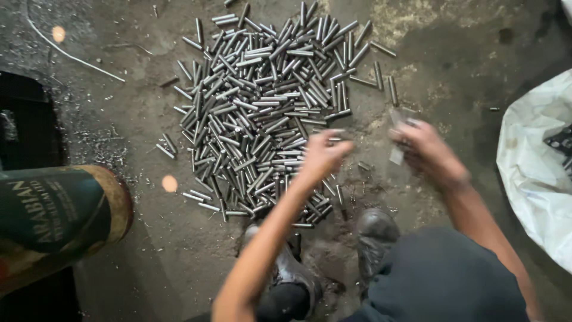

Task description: The person sits on the floor and sorts a large pile of metal pins by hand, picking them up and placing them into a white sack. The task involves repetitive picking and placing of the pins.

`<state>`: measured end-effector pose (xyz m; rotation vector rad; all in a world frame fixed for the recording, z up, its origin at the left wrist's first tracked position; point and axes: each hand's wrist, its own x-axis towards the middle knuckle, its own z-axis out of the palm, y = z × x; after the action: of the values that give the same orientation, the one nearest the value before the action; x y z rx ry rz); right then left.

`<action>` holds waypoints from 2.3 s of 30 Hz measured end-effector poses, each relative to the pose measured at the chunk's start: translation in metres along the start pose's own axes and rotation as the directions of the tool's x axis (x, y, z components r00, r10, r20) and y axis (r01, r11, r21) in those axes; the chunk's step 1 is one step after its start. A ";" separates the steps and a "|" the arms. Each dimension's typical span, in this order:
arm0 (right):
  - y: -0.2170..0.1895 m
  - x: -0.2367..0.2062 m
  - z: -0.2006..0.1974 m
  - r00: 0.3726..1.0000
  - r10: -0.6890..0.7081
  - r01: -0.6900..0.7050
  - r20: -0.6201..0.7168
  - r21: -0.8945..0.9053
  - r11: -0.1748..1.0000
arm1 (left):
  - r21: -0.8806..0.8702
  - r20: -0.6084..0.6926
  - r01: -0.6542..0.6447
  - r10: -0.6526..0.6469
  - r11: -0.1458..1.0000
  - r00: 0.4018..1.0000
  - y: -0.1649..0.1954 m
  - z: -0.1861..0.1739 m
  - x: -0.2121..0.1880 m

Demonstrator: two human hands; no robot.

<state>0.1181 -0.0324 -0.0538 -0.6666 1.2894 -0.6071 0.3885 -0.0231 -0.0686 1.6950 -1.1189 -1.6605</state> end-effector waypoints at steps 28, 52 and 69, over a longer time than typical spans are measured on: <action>-0.040 -0.005 0.065 0.675 -0.721 0.482 -0.156 -0.647 0.590 | 0.797 -0.464 0.257 0.281 0.547 0.840 0.032 0.007 0.125; -0.038 0.139 0.182 0.765 -0.587 0.199 0.265 -0.964 -0.175 | -0.747 -0.192 -0.119 -0.040 0.654 0.981 -0.038 -0.091 0.006; -0.061 0.107 0.128 0.896 -0.419 0.016 -0.145 -0.934 0.358 | -0.764 -0.167 -0.143 0.022 0.629 0.986 -0.046 -0.091 -0.009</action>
<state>0.2611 -0.1386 -0.0601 -1.7834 1.9110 -0.1373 0.4875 -0.0079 -0.0902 1.1266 -0.2822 -1.5841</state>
